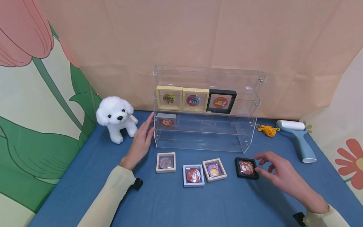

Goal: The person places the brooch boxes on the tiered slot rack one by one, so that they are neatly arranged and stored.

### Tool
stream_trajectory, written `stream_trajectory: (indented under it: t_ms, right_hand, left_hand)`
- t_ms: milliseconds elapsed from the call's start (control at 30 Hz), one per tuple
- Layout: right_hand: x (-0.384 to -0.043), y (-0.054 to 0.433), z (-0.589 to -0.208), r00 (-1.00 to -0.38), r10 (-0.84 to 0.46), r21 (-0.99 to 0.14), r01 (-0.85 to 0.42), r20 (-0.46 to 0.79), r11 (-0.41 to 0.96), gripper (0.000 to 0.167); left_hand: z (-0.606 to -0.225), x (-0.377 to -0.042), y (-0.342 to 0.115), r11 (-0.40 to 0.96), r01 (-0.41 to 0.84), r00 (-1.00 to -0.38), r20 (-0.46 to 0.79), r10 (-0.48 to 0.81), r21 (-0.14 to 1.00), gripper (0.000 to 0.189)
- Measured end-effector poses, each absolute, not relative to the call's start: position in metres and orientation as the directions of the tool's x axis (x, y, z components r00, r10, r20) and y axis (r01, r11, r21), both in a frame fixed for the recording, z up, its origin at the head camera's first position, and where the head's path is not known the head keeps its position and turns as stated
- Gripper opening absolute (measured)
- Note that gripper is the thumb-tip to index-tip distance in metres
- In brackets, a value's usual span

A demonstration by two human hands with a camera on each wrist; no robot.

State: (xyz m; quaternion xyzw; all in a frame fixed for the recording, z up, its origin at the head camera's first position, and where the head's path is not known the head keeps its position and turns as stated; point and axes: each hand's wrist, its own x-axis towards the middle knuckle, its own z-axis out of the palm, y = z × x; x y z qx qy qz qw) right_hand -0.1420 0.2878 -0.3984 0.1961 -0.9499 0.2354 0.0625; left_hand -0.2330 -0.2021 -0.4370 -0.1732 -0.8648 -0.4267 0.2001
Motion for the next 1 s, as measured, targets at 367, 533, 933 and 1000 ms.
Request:
stream_trajectory:
  t_ms: [367,533,933,1000]
  right_hand:
    - [-0.151,0.306,-0.417,-0.946,-0.324,-0.485,-0.291,0.016,0.825,0.060]
    - [-0.154,0.308,-0.422,-0.941,-0.329,-0.523,-0.240,-0.083,0.818,0.072]
    - [-0.164,0.305,-0.432,-0.931,-0.335,-0.489,-0.227,-0.146,0.842,0.078]
    - [-0.165,0.306,-0.432,-0.929,-0.338,-0.485,-0.230,-0.148,0.844,0.077]
  left_hand:
    - [-0.438,-0.234,-0.202,0.571,0.475,-0.857,0.500,0.127,0.669,0.065]
    - [-0.438,-0.234,-0.202,0.575,0.481,-0.852,0.508,0.128,0.662,0.065]
    - [-0.438,-0.234,-0.202,0.556,0.482,-0.855,0.503,0.130,0.677,0.063]
    - [-0.438,-0.234,-0.202,0.558,0.480,-0.856,0.501,0.129,0.677,0.063]
